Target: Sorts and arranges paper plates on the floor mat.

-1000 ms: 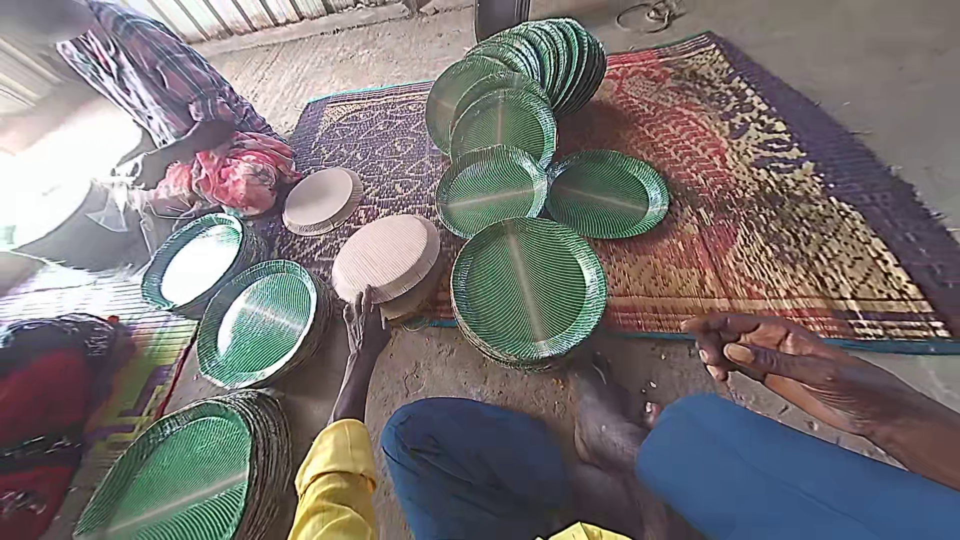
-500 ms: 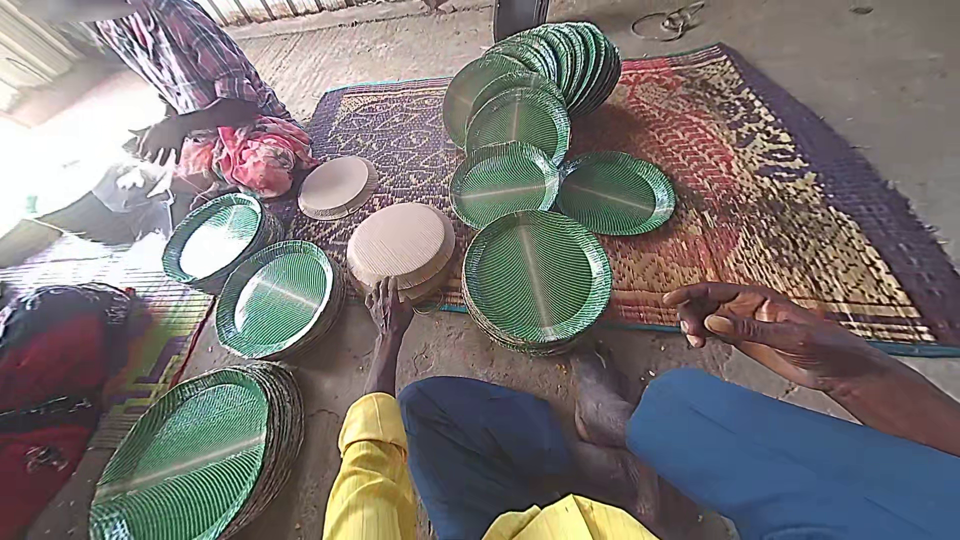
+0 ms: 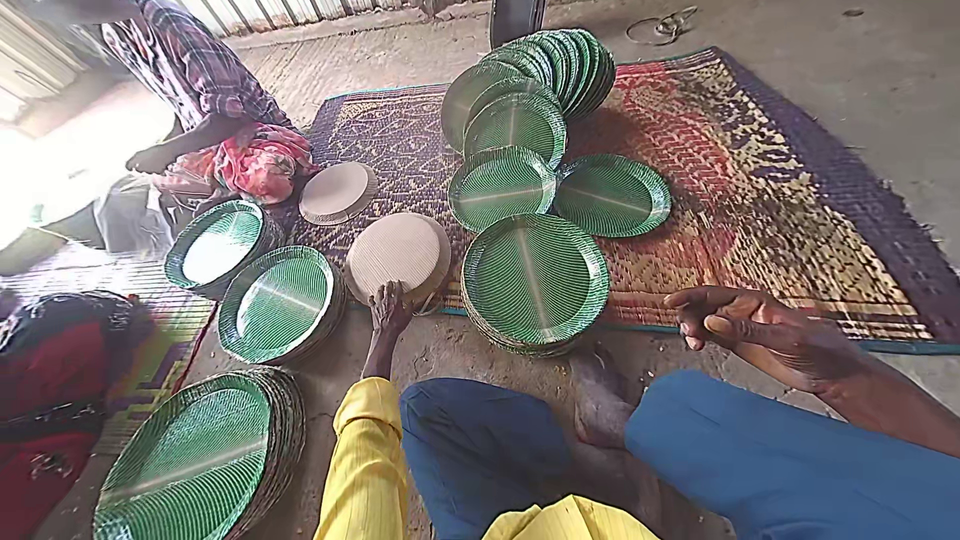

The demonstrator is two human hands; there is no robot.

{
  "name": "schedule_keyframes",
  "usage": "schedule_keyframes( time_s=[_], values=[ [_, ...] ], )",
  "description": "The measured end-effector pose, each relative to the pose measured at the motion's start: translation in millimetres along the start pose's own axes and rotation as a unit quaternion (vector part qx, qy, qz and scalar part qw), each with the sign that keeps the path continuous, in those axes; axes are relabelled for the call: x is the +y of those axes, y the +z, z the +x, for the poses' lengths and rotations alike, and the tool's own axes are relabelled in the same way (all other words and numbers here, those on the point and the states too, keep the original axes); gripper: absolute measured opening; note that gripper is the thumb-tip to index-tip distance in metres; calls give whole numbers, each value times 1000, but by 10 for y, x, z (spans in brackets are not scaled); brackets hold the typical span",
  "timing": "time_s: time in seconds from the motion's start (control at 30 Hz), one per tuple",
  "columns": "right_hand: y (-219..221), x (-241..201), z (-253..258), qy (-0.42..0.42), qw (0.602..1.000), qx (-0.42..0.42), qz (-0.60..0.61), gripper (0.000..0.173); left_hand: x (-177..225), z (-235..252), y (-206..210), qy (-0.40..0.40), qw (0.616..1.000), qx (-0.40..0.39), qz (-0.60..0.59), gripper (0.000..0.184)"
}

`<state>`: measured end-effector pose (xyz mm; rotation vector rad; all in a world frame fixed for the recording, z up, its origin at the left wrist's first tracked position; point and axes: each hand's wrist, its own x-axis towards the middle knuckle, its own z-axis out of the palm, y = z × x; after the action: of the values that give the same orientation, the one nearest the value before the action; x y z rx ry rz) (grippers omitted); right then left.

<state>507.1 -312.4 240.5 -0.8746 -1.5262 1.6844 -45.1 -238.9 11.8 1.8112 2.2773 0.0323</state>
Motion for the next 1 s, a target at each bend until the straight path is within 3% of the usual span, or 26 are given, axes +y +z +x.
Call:
schedule_keyframes(
  time_s=[0.23, 0.33, 0.4, 0.47, 0.53, 0.6, 0.83, 0.9, 1.0],
  values=[
    [-35, 30, -12, -3, 1000, -12, 5, 34, -73, -121, 90, 6, 999, 35, -39, 62],
    [-51, 12, -43, -13, 1000, -6, 4, 34, -56, -158, 126, -58, 981, 124, -141, 58],
    [-66, 21, -62, -16, 1000, -3, 7, 33, -25, -157, 179, -171, 929, 207, -256, 53],
    [-83, 33, -82, -16, 1000, -3, 10, 33, -14, -130, 226, -288, 834, 237, -406, 52],
    [-111, 46, -95, -16, 1000, -1, 15, 33, -27, -94, 268, -365, 727, 217, -539, 54],
    [-140, 61, -101, -16, 1000, 3, 16, 34, -34, -81, 298, -381, 664, 185, -616, 59],
    [-219, 138, -127, -17, 1000, 5, 18, 35, 40, 27, 199, -352, 505, 161, -771, 53],
    [-229, 159, -139, -15, 1000, 10, 18, 35, 55, 23, 170, -358, 484, 167, -781, 48],
    [-254, 175, -152, -14, 1000, 11, 22, 33, 84, -4, 135, -343, 485, 173, -786, 40]
  ],
)
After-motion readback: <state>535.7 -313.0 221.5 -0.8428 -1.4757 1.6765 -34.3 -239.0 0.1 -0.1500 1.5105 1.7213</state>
